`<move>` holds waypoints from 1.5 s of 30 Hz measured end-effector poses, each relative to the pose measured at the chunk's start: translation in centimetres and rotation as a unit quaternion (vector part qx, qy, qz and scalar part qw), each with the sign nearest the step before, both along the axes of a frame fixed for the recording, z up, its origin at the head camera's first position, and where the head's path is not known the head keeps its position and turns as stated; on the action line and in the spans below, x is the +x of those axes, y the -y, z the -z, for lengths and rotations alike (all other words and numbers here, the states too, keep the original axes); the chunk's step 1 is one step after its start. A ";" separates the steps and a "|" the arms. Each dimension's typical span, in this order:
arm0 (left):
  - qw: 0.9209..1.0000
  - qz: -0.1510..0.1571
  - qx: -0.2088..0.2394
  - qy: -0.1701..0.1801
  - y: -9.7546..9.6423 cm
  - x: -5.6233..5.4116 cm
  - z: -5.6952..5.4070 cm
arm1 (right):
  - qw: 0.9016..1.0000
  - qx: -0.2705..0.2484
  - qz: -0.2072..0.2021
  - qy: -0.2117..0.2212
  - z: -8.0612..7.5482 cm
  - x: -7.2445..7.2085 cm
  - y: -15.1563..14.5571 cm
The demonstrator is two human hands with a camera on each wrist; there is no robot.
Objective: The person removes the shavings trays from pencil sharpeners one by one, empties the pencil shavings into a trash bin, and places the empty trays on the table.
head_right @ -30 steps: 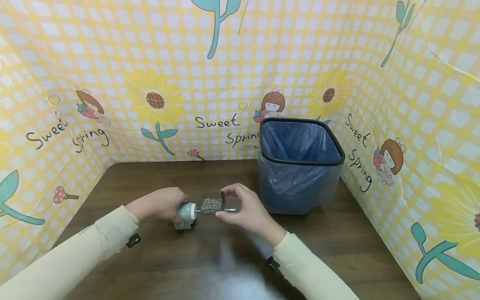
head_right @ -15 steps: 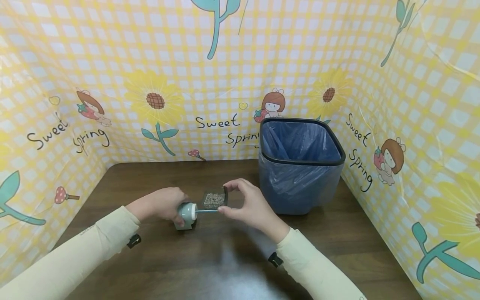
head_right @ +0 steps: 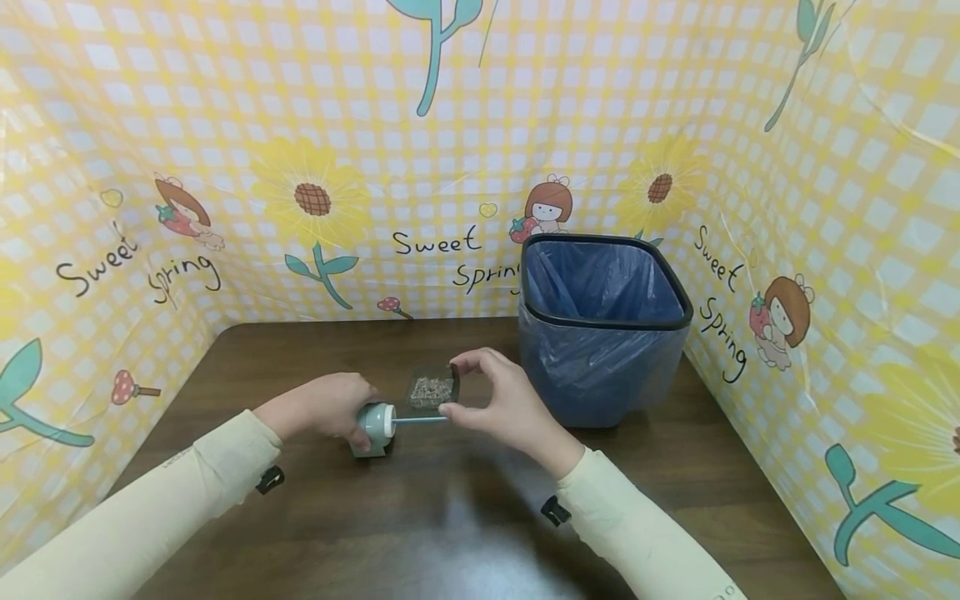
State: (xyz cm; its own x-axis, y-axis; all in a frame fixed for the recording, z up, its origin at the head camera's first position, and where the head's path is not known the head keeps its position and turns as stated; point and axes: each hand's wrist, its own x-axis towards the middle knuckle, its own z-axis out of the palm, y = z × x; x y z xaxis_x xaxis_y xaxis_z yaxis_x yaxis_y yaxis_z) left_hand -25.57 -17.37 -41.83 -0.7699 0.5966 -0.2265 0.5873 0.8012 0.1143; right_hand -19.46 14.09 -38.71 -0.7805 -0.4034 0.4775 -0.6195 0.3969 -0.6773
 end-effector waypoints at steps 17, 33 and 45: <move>1.000 0.004 -0.001 0.000 -0.2 0.1 -0.2 | 1.000 0.021 0.001 -0.008 -1.7 -0.2 -0.5; 1.000 -0.004 -0.003 0.002 -0.1 0.2 -0.2 | 1.000 0.016 0.002 -0.019 -3.1 -0.5 -1.1; 1.000 0.002 0.001 -0.001 -0.2 0.1 -0.4 | 1.000 0.018 0.006 -0.018 -4.3 -0.6 -1.5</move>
